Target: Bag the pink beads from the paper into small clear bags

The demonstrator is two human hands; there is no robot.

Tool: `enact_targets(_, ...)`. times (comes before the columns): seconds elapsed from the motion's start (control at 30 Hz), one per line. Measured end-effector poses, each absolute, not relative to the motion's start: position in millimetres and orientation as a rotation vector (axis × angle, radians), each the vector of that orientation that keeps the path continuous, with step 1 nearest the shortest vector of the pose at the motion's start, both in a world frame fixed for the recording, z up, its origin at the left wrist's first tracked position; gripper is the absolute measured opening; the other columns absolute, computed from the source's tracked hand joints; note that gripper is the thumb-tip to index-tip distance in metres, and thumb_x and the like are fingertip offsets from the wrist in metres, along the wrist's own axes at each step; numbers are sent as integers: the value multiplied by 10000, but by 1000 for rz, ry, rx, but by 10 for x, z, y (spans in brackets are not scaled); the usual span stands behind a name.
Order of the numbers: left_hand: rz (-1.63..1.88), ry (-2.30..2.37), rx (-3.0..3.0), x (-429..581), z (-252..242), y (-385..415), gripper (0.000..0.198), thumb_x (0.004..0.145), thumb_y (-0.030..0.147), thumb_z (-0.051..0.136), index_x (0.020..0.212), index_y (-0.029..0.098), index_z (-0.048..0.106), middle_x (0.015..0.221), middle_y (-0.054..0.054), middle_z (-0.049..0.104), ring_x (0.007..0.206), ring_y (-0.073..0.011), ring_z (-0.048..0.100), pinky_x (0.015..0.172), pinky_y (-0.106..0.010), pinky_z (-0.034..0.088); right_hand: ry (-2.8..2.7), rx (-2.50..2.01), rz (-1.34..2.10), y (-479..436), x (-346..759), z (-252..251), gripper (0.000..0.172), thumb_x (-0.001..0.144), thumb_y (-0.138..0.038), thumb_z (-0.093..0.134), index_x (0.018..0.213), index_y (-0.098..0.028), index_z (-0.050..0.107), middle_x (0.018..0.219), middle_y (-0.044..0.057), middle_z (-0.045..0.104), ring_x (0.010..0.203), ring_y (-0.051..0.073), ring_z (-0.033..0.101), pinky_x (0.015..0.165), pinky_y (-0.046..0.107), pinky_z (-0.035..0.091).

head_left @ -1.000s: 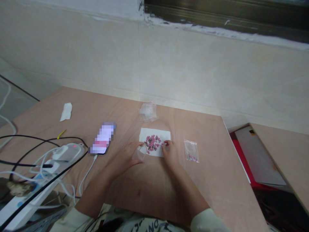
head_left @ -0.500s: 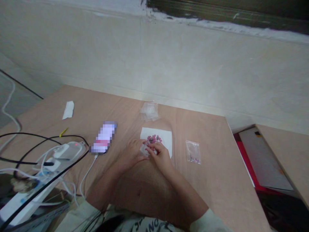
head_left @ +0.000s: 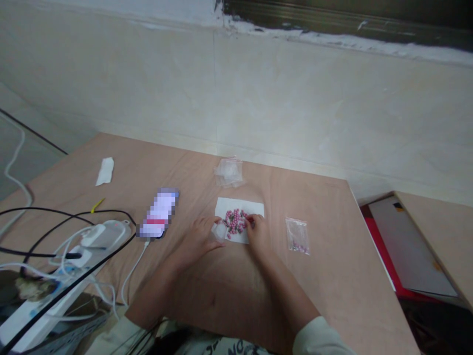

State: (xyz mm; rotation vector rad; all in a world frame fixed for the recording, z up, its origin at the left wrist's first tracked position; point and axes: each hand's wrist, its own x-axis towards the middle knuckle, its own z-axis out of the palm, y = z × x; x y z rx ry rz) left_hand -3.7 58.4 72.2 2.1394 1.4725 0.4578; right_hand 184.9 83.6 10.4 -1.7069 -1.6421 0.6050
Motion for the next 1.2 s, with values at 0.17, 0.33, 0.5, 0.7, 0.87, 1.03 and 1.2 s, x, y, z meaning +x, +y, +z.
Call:
enact_targets(0.17,451,1470,2135,-34,747,586,492,615,317,627,1041,156,441,1066,-86,537,1011,-232,449,863,-375,327,-1624,-1730,669,848,1923,124,101,693,-159,462,694,-144,563,683,56,554,658,162,501,617,280,396)
enact_targets(0.33,430,1485,2134,27,742,602,499,615,329,626,1044,152,442,1061,-84,541,996,-236,453,851,-380,327,-1565,-1609,741,771,1817,320,92,699,-210,499,714,-152,569,697,44,570,656,152,509,606,270,396)
enact_targets(0.5,475,1518,2140,95,700,616,492,622,330,622,1048,162,440,1057,-78,541,1001,-232,449,852,-376,315,-1626,-1361,962,672,1609,501,115,705,-254,520,738,-174,596,722,31,593,692,138,536,636,253,411)
enact_targets(0.7,467,1517,2128,49,715,628,504,619,376,615,1043,164,445,1045,-72,544,994,-226,444,856,-369,308,-1526,-1666,682,848,1867,236,135,701,-203,484,784,-147,575,772,75,567,739,179,518,680,310,404)
enact_targets(0.87,452,1519,2130,21,697,628,510,623,387,606,1056,172,443,1051,-65,541,996,-222,438,857,-362,300,-1566,-1720,650,914,1980,119,93,682,-165,476,682,-151,568,727,67,555,707,175,509,672,307,399)
enact_targets(1.03,443,1528,2159,92,614,646,496,606,393,611,1032,188,463,1019,-40,551,976,-234,455,835,-366,311,-1558,-1551,834,751,1786,361,79,685,-216,520,687,-164,579,702,38,587,691,156,520,652,282,402)
enact_targets(1.2,413,1548,2161,142,585,666,521,574,395,636,1023,191,466,1017,-57,556,965,-249,462,817,-381,310,-1565,-1464,888,637,1696,434,136,726,-244,483,780,-173,586,758,38,589,740,154,526,690,290,406)
